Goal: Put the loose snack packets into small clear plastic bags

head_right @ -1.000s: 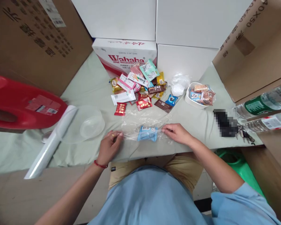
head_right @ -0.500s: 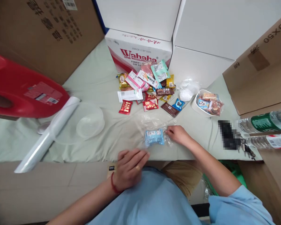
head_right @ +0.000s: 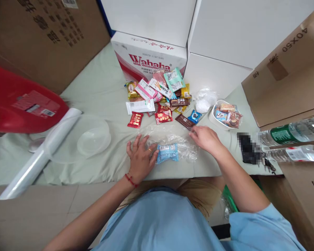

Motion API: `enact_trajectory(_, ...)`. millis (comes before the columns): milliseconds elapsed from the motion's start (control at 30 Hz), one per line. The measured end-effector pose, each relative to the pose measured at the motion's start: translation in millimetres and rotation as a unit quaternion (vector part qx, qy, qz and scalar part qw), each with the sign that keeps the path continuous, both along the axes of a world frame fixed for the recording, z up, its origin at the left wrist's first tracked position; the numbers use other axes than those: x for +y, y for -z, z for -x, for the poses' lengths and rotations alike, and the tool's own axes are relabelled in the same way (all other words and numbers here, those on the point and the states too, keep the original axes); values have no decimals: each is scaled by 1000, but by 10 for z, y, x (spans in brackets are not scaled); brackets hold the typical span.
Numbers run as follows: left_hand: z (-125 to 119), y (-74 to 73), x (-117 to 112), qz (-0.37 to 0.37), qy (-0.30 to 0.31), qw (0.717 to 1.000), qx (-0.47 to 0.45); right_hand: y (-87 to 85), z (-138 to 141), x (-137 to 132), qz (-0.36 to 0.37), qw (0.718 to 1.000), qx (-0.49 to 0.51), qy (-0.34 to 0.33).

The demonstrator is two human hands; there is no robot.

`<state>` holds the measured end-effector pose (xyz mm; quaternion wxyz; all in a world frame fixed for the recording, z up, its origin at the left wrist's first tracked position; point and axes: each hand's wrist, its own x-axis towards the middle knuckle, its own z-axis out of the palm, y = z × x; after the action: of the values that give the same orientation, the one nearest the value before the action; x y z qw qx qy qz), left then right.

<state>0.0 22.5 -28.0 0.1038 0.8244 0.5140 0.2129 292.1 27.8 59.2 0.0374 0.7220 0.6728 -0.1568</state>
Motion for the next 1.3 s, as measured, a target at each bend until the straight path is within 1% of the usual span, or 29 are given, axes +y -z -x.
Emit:
enact_trajectory(33, -15, 14, 0, 2, -9, 1000, -2, -5, 115, 117, -40, 999, -15, -15)
enact_trajectory(67, -27, 30, 3, 5, -20, 1000, -7, 16, 248, 236, -61, 997, -18, -41)
enact_trajectory(100, -35, 48, 10, 7, -34, 999, -15, 58, 389, 352, -64, 996, -15, -67)
enact_trajectory(167, -31, 85, 31, 11, -62, 997, -39, 176, 644, 557, -31, 995, -15, -94)
enact_trajectory(233, -7, 115, 55, 20, -91, 994, -62, 280, 802, 705, 11, 996, -12, -87)
enact_trajectory(267, 9, 123, 67, 26, -103, 992, -68, 309, 835, 749, 28, 997, 1, -77)
enact_trajectory(333, 34, 126, 89, 45, -129, 989, -61, 309, 823, 765, 49, 995, 57, -63)
enact_trajectory(400, 46, 113, 112, 70, -153, 985, -39, 249, 766, 674, 48, 986, 136, -81)
enact_trajectory(433, 47, 103, 124, 83, -161, 983, -27, 210, 742, 588, 39, 979, 171, -108)
enact_trajectory(500, 47, 81, 150, 104, -163, 981, -8, 151, 729, 351, 18, 959, 206, -191)
enact_trajectory(567, 56, 65, 176, 118, -154, 981, -9, 148, 760, 72, 10, 943, 178, -280)
enact_trajectory(633, 91, 63, 203, 129, -148, 980, -42, 203, 808, -183, 11, 936, 109, -334)
enact_trajectory(700, 156, 72, 233, 137, -142, 973, -121, 279, 847, -365, 6, 936, 46, -350)
enact_trajectory(767, 234, 75, 267, 155, -129, 952, -228, 337, 873, -463, 0, 938, 10, -346)
enact_trajectory(867, 294, 25, 295, 228, -104, 895, -368, 376, 908, -507, -7, 942, -4, -335)
enact_trajectory(933, 243, -60, 273, 280, -82, 858, -423, 403, 940, -511, -17, 944, 2, -328)
enact_trajectory(967, 186, -113, 244, 296, -64, 847, -437, 425, 958, -512, -24, 946, 8, -324)
enact_trajectory(1000, 113, -169, 206, 303, -40, 844, -441, 452, 974, -515, -33, 947, 14, -320)
enact_trajectory(1033, 29, -225, 161, 300, -8, 850, -432, 482, 986, -522, -44, 947, 23, -318)
enact_trajectory(1067, -58, -274, 110, 291, 28, 863, -412, 510, 993, -535, -56, 947, 35, -315)
enact_trajectory(1133, -207, -339, 6, 256, 97, 898, -345, 541, 976, -588, -82, 947, 65, -304)
enact_trajectory(1167, -257, -350, -46, 228, 123, 917, -302, 538, 949, -630, -93, 948, 82, -294)
enact_trajectory(1233, -297, -321, -146, 159, 159, 951, -212, 505, 860, -739, -97, 946, 135, -278)
enact_trajectory(1267, -293, -286, -196, 119, 172, 963, -169, 488, 802, -801, -92, 943, 172, -269)
enact_trajectory(1300, -279, -242, -245, 79, 186, 971, -130, 480, 740, -861, -91, 942, 211, -245)
